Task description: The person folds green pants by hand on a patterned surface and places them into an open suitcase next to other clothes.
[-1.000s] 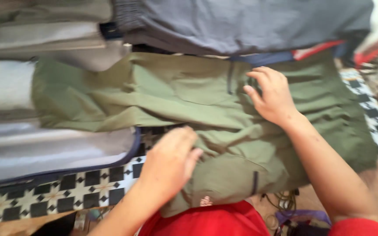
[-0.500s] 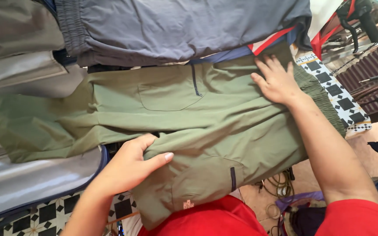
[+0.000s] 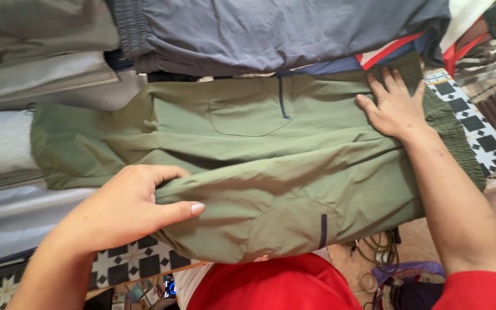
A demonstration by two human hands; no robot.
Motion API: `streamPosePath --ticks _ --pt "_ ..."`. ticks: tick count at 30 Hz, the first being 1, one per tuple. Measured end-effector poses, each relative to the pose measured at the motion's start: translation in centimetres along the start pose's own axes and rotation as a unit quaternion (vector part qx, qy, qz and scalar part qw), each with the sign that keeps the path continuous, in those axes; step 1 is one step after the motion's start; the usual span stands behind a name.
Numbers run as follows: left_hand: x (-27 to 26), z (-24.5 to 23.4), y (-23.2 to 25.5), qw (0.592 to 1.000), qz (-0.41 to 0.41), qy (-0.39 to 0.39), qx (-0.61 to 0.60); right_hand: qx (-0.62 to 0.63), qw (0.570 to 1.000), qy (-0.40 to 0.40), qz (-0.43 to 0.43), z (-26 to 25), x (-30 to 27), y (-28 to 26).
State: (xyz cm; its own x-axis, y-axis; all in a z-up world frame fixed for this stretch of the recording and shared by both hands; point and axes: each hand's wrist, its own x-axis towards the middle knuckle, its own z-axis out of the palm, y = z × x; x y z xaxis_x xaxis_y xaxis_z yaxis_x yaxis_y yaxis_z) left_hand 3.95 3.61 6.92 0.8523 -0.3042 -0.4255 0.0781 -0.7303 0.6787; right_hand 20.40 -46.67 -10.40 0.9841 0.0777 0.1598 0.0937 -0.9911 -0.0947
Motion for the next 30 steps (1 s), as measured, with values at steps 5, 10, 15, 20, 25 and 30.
streamPosePath --ticks 5,10,15,20,25,30 --pt "-2.0 -1.6 -0.5 0.995 0.018 0.052 0.079 -0.024 0.999 0.02 -0.033 -0.6 -0.1 -0.3" --pt "-3.1 -2.6 -1.9 0.965 0.127 0.014 -0.229 -0.053 0.984 0.048 -0.163 -5.8 -2.4 -9.8" --pt "-3.7 -2.6 -1.2 0.965 0.223 0.078 -0.116 0.277 0.859 -0.03 -0.43 -10.6 -6.1 -24.4" --pt "-5.8 -2.8 0.9 0.982 -0.008 0.189 0.022 0.43 0.778 -0.101 -0.448 -11.3 -7.2 -32.2" --pt "-8.3 -4.7 -0.2 0.956 -0.206 0.149 0.144 0.365 0.854 -0.072 -0.365 -9.3 -6.8 -33.4" --pt "-10.5 -6.8 -7.6 0.99 -0.101 0.102 0.0 0.298 0.873 -0.048 -0.383 -7.7 -6.2 -33.2"
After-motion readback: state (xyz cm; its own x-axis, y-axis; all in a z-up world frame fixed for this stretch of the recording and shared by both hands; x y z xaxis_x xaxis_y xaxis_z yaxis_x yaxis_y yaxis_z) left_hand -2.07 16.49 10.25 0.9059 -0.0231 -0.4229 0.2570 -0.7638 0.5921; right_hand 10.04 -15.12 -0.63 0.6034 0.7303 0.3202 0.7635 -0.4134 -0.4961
